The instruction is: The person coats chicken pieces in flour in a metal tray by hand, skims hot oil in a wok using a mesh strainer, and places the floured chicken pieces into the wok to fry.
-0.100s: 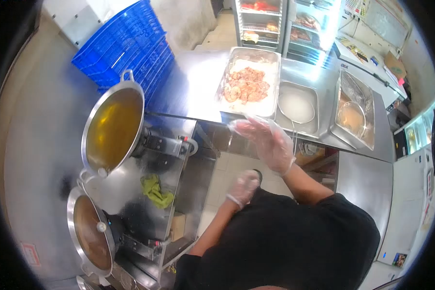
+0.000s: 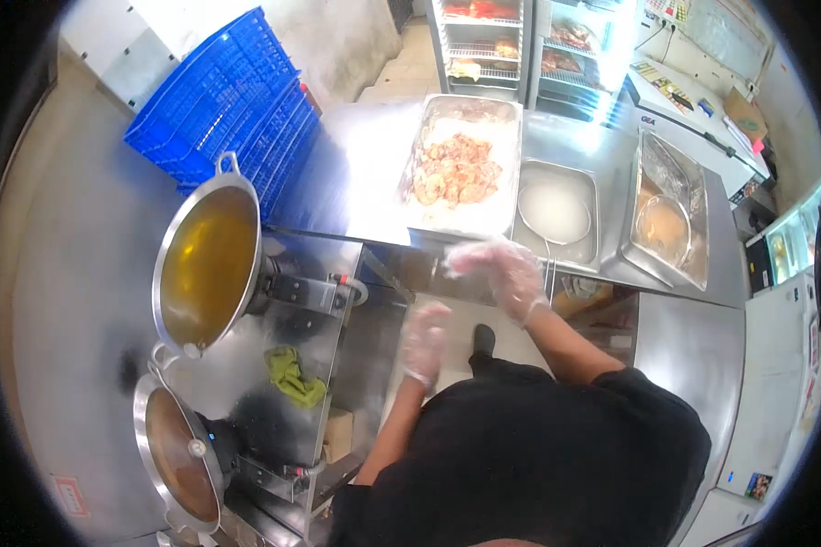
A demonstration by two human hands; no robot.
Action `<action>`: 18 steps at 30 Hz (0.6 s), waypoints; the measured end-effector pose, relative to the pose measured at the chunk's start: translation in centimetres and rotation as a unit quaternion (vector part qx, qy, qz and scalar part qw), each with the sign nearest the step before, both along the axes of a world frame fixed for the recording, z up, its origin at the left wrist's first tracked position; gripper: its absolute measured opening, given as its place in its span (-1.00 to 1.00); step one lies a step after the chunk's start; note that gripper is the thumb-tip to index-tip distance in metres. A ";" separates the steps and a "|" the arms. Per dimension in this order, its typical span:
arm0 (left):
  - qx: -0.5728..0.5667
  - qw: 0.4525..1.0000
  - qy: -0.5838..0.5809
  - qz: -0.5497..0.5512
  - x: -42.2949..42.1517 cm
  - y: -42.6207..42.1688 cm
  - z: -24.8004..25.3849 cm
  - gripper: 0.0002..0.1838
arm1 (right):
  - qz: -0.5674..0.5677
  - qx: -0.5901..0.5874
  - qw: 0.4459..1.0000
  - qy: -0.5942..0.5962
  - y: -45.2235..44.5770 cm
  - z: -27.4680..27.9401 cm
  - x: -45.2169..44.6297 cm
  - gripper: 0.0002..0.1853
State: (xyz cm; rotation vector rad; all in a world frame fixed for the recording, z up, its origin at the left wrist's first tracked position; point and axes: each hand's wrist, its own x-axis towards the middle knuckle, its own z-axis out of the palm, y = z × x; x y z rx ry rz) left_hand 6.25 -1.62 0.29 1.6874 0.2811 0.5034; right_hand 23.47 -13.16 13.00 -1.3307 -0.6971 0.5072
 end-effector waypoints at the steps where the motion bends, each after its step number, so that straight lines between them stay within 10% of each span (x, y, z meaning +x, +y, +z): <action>1: -0.067 0.991 -0.104 0.053 2.7 1.4 0.8 -0.40 | -0.006 -0.052 0.999 0.005 0.5 0.0 1.9 -0.57; 3: -0.153 0.964 -0.189 0.106 7.1 4.5 3.8 -0.22 | -0.010 -0.154 0.988 0.026 1.8 -0.4 4.7 -0.67; 6: -0.284 0.924 -0.225 0.124 14.2 6.7 9.7 -0.04 | 0.015 -0.152 0.934 -0.324 3.8 -0.8 8.3 -0.63; 8: -0.325 0.905 -0.235 0.140 18.8 7.9 12.1 -0.03 | 0.047 -0.099 0.930 -0.351 4.5 0.6 9.9 -0.51; 18: -0.382 0.884 -0.219 0.157 31.1 9.8 8.9 -0.06 | 0.079 -0.091 0.848 -0.516 7.3 -2.5 17.4 -0.80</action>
